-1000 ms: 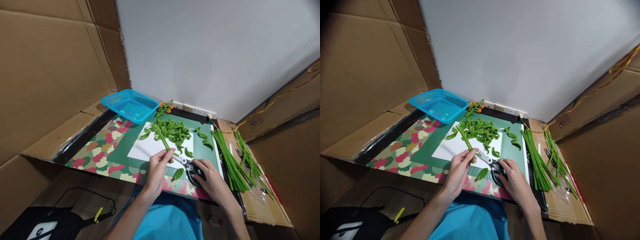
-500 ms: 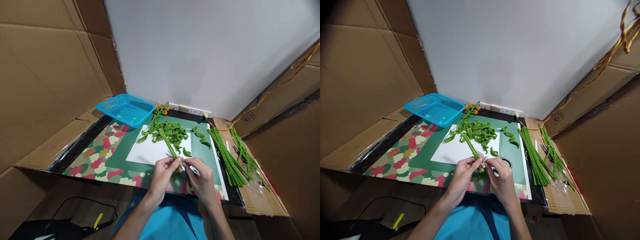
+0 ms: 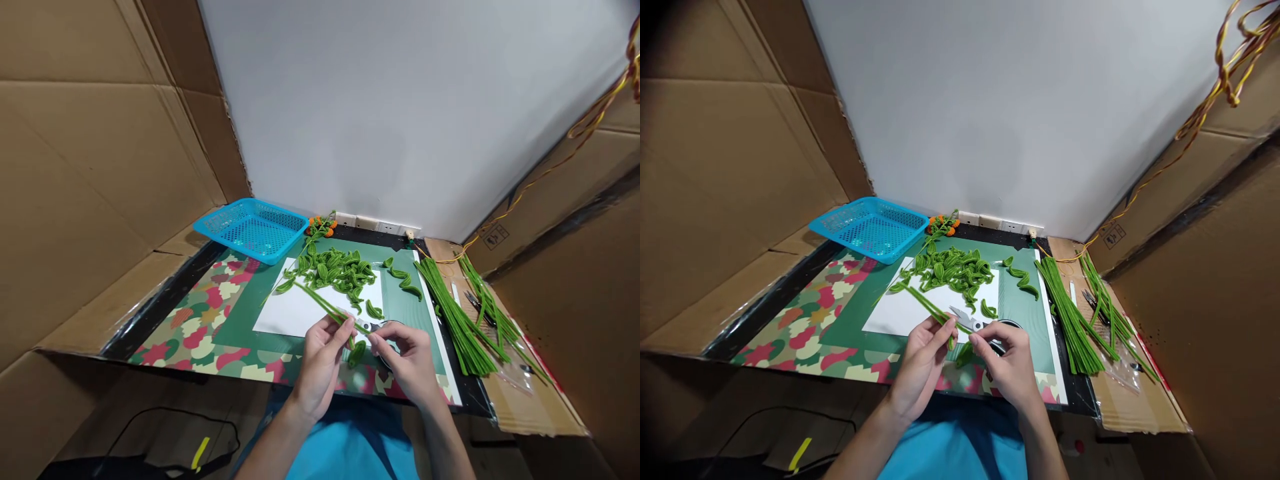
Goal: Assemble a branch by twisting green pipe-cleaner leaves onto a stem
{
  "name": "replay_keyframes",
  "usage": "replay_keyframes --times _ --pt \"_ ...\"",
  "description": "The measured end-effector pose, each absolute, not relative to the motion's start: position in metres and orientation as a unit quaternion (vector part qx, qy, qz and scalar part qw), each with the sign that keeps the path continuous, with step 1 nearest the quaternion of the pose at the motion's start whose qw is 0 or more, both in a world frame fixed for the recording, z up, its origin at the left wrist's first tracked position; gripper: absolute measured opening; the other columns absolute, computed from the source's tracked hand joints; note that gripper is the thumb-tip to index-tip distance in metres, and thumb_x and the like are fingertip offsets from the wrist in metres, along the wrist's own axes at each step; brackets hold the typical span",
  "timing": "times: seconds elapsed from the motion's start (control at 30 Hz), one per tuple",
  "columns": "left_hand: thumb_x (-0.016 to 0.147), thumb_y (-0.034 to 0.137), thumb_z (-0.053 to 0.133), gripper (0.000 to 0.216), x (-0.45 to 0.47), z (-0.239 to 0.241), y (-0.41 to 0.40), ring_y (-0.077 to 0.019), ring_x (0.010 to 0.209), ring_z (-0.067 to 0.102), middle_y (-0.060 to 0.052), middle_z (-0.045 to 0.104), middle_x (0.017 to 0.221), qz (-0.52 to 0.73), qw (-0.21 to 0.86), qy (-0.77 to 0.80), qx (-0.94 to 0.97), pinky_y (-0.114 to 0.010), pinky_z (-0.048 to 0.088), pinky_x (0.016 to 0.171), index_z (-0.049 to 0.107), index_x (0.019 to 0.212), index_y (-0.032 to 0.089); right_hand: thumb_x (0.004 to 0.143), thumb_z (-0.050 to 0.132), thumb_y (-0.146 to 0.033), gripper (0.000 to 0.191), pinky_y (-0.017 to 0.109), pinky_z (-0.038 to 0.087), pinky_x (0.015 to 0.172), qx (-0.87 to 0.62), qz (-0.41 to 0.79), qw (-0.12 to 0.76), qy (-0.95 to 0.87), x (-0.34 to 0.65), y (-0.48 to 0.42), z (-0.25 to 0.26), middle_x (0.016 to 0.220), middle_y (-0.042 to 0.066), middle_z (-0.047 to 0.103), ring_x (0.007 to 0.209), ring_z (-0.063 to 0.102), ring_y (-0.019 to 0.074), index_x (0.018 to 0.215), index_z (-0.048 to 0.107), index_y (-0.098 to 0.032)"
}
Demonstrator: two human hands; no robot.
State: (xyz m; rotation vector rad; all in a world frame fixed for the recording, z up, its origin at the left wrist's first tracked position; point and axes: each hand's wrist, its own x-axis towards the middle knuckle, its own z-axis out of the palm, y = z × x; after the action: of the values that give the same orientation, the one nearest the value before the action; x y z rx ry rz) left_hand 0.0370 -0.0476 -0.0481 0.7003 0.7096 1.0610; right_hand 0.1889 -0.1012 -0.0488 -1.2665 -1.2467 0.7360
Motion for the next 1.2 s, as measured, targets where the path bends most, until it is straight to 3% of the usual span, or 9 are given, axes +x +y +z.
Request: replay_keyframes --times 0.17,0.37,0.5,0.67,0.9,1.1,1.2 --pt "0.085 0.035 0.086 0.023 0.041 -0.049 -0.054 -0.0106 0.066 0.056 -0.002 0.07 0.078 0.536 0.645 0.385 0.387 -0.02 0.047 0.063 0.078 0.093 0.015 0.091 0.077 -0.042 0.033 0.026 0.045 0.051 -0.536 0.357 0.589 -0.488 0.183 -0.098 -0.05 0.057 0.002 0.066 0.051 0.057 0.0141 0.07 0.074 -0.016" --pt "0.085 0.037 0.086 0.024 0.04 -0.05 -0.057 -0.0108 0.064 0.056 -0.004 0.071 0.076 0.546 0.614 0.406 0.401 -0.021 0.048 0.062 0.077 0.087 0.014 0.091 0.076 -0.041 0.034 0.026 0.045 0.054 -0.56 0.309 0.577 -0.507 0.186 -0.098 -0.048 0.059 0.004 0.068 0.055 0.058 0.0152 0.067 0.075 -0.016" --pt "0.085 0.035 0.087 0.024 0.037 -0.047 -0.054 -0.0093 0.065 0.054 -0.001 0.067 0.075 0.531 0.664 0.385 0.359 -0.019 0.047 0.063 0.076 0.088 0.014 0.094 0.074 -0.036 0.026 0.027 0.048 0.058 -0.541 0.307 0.564 -0.543 0.189 -0.099 -0.045 0.065 0.004 0.072 0.06 0.062 0.0167 0.075 0.078 -0.018" --pt "0.081 0.033 0.09 0.026 0.036 -0.043 -0.049 -0.0073 0.062 0.053 0.001 0.06 0.074 0.475 0.771 0.337 0.259 -0.018 0.048 0.061 0.073 0.086 0.014 0.1 0.065 -0.021 0.018 0.028 0.049 0.064 -0.493 0.218 0.555 -0.633 0.19 -0.101 -0.043 0.075 0.003 0.073 0.066 0.065 0.0164 0.084 0.074 -0.02" --pt "0.074 0.031 0.096 0.029 0.042 -0.044 -0.052 -0.0066 0.06 0.052 0.0 0.063 0.075 0.431 0.817 0.331 0.194 -0.018 0.048 0.057 0.074 0.08 0.012 0.098 0.066 -0.012 0.016 0.027 0.042 0.059 -0.481 0.148 0.596 -0.626 0.196 -0.106 -0.051 0.07 0.001 0.066 0.061 0.056 0.0143 0.085 0.069 -0.021" --pt "0.076 0.036 0.094 0.029 0.049 -0.04 -0.07 -0.0077 0.059 0.054 -0.003 0.069 0.073 0.498 0.732 0.372 0.278 -0.019 0.048 0.057 0.078 0.081 0.012 0.097 0.068 -0.013 0.02 0.026 0.035 0.054 -0.531 0.107 0.608 -0.581 0.198 -0.104 -0.063 0.063 -0.002 0.055 0.055 0.045 0.0119 0.078 0.066 -0.02" --pt "0.079 0.041 0.091 0.031 0.052 -0.038 -0.077 -0.0099 0.058 0.057 -0.004 0.071 0.071 0.529 0.67 0.401 0.331 -0.022 0.05 0.059 0.078 0.078 0.012 0.097 0.068 -0.012 0.018 0.026 0.039 0.055 -0.538 0.08 0.609 -0.577 0.197 -0.103 -0.066 0.066 -0.002 0.057 0.057 0.049 0.012 0.08 0.066 -0.02"
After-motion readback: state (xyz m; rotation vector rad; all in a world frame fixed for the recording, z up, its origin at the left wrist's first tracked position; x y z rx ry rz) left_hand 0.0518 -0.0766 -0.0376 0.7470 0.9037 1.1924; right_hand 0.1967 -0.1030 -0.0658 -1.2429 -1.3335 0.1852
